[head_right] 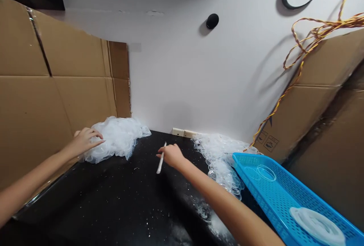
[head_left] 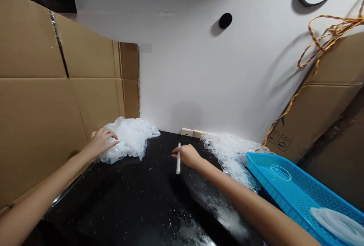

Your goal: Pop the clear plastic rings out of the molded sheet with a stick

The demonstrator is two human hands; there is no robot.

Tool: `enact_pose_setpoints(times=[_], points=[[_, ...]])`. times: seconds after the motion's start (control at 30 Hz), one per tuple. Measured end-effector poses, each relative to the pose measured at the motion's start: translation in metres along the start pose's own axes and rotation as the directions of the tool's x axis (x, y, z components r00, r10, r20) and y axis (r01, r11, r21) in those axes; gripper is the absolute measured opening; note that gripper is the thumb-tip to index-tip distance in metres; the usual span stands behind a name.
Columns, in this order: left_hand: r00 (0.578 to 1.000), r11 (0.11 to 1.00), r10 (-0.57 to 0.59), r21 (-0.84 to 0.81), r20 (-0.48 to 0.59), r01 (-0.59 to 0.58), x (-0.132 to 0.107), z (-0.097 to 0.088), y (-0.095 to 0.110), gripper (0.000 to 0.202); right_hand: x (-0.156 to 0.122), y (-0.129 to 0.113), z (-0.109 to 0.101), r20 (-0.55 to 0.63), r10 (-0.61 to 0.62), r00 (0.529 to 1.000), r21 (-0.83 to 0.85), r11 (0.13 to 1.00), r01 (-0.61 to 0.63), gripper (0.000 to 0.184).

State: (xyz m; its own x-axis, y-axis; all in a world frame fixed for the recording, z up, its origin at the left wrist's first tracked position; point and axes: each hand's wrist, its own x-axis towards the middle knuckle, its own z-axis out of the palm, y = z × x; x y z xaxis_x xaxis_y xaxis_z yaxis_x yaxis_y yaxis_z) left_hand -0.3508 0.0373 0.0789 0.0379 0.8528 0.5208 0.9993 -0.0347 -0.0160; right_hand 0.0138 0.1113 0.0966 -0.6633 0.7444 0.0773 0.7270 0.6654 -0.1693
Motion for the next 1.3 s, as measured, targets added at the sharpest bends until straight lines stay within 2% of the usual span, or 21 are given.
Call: enact_pose_setpoints(times=[0.1, 0.27, 0.43, 0.57, 0.67, 0.83, 1.0, 1.1, 1.13, 1.23, 1.3], points=[[0.99, 1.0, 0.014, -0.024, -0.143, -0.018, -0.017, 0.022, 0.011, 0.02, 0.053, -0.034, 0.026, 0.035, 0.031, 0.999, 0.119, 0.992, -0.035, 0.027], [0.945, 0.996, 0.059, -0.048, -0.321, -0.078, -0.039, 0.045, 0.021, 0.02, 0.122, -0.066, 0.042, 0.064, 0.177, 0.982, 0.304, 0.934, -0.188, 0.026], [0.899, 0.996, 0.021, -0.07, -0.437, -0.057, -0.041, 0.047, 0.014, 0.024, 0.15, -0.074, 0.053, 0.079, 0.285, 0.955, 0.442, 0.849, -0.29, 0.025], [0.875, 0.996, -0.018, -0.084, -0.483, -0.026, -0.04, 0.047, 0.006, 0.023, 0.157, -0.062, 0.042, 0.004, 0.334, 0.943, 0.514, 0.808, -0.288, 0.026], [0.863, 0.996, -0.041, -0.09, -0.504, -0.005, -0.042, 0.05, 0.002, 0.024, 0.163, -0.048, 0.015, -0.098, 0.348, 0.932, 0.563, 0.792, -0.237, 0.029], [0.87, 0.996, -0.057, -0.088, -0.489, 0.015, -0.044, 0.058, 0.0, 0.022, 0.172, -0.037, -0.054, -0.322, 0.359, 0.876, 0.623, 0.777, -0.09, 0.031], [0.856, 0.992, -0.099, -0.113, -0.507, 0.049, -0.044, 0.059, -0.001, 0.021, 0.168, -0.042, -0.138, -0.545, 0.369, 0.753, 0.614, 0.787, 0.059, 0.026], [0.84, 0.986, -0.138, -0.154, -0.525, 0.066, -0.045, 0.053, -0.001, 0.022, 0.151, -0.043, -0.188, -0.651, 0.359, 0.669, 0.577, 0.806, 0.129, 0.025], [0.837, 0.983, -0.15, -0.172, -0.527, 0.068, -0.045, 0.051, 0.0, 0.022, 0.142, -0.043, -0.203, -0.67, 0.345, 0.657, 0.561, 0.815, 0.144, 0.021], [0.844, 0.971, -0.165, -0.235, -0.511, 0.048, -0.046, 0.044, 0.008, 0.021, 0.108, -0.039, -0.242, -0.67, 0.286, 0.686, 0.516, 0.843, 0.153, 0.01], [0.858, 0.96, -0.158, -0.28, -0.489, 0.017, -0.042, 0.04, 0.02, 0.018, 0.08, -0.036, -0.262, -0.657, 0.229, 0.719, 0.466, 0.872, 0.148, 0.012]])
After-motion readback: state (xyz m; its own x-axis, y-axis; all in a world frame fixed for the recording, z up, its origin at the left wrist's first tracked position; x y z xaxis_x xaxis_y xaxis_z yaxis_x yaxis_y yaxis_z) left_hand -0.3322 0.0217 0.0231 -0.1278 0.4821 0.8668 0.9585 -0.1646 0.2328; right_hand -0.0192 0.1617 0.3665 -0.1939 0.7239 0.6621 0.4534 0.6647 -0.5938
